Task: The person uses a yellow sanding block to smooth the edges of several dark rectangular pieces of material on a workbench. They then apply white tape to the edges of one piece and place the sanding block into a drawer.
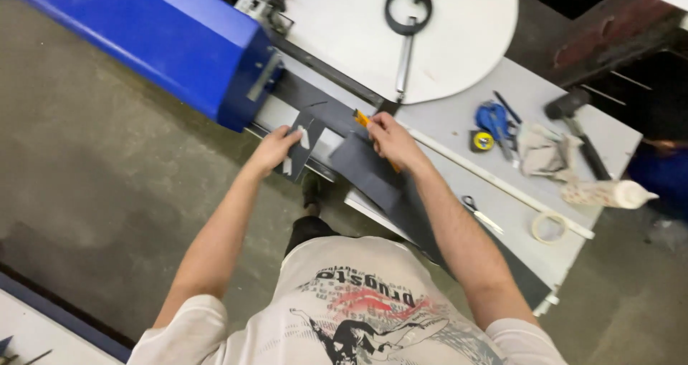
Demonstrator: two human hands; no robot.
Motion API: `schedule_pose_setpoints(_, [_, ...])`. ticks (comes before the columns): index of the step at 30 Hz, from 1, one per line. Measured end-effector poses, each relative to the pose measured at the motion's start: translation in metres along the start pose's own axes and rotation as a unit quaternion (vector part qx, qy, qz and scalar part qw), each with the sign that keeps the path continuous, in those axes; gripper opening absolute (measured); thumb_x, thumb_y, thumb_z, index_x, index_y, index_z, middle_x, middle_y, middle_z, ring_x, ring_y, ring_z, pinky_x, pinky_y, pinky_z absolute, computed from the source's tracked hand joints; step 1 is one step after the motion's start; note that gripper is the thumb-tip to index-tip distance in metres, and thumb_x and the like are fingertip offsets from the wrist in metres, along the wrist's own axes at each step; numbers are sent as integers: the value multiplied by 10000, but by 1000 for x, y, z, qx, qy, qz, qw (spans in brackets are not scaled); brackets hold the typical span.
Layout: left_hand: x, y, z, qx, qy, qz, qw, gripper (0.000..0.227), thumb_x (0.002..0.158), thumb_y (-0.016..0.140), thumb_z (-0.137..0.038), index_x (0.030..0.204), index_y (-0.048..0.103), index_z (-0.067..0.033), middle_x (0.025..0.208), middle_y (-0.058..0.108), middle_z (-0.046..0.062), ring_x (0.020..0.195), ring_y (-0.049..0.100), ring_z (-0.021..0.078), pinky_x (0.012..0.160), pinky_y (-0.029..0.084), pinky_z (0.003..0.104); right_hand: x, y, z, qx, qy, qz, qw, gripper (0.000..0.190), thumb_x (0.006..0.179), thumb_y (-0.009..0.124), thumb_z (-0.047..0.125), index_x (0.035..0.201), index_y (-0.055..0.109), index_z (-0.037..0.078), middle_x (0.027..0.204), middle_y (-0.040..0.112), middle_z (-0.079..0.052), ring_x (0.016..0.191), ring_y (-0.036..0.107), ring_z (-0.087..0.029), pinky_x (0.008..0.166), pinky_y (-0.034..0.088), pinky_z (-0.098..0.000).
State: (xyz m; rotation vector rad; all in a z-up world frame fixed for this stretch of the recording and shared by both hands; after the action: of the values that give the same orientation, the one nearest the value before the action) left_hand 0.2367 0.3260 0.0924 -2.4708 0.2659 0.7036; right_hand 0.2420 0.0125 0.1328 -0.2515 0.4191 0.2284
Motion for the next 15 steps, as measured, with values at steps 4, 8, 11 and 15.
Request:
schedule_pose_setpoints(4, [123,5,66,92,15,9,996,671,980,509,-757,1182,701,-146,1132,719,168,1152,666,363,929,542,498,76,53,48,-172,-5,17,985,320,1049,546,352,1208,693,116,810,729,-80,670,737,-185,582,604,-323])
schedule_pose_setpoints(8, [156,11,65,78,8,40,996,646,953,540,-738,1046,669,-112,1029,729,167,1083,693,371,887,551,495,146,88,34,-339,25,39,940,383,1047,510,358,1277,696,114,1107,742,-220,1066,705,-423,931,566,-514])
schedule_pose_setpoints(11, [156,9,58,68,25,52,996,643,978,526,-679,938,683,-57,961,727,216,1071,685,428,880,542,522,177,93,3,-361,79,35,929,400,1032,506,334,1290,702,100,1158,737,-221,1125,694,-411,956,564,-501])
schedule_pose_setpoints(15, [156,3,54,49,35,61,996,636,966,550,-665,890,704,-53,948,730,219,1070,682,427,881,541,519,176,101,23,-361,118,47,924,374,1020,548,320,1247,730,85,1124,744,-232,1112,698,-423,936,569,-506])
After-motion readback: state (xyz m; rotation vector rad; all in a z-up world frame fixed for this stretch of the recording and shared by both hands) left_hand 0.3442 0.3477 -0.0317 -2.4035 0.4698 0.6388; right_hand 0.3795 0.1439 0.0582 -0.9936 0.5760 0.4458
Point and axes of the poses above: each hand's wrist, its own x-axis towards the middle knuckle, its own y-axis out of the palm, z = x × y, the point moved 6 cm from there along x, towards the middle knuckle
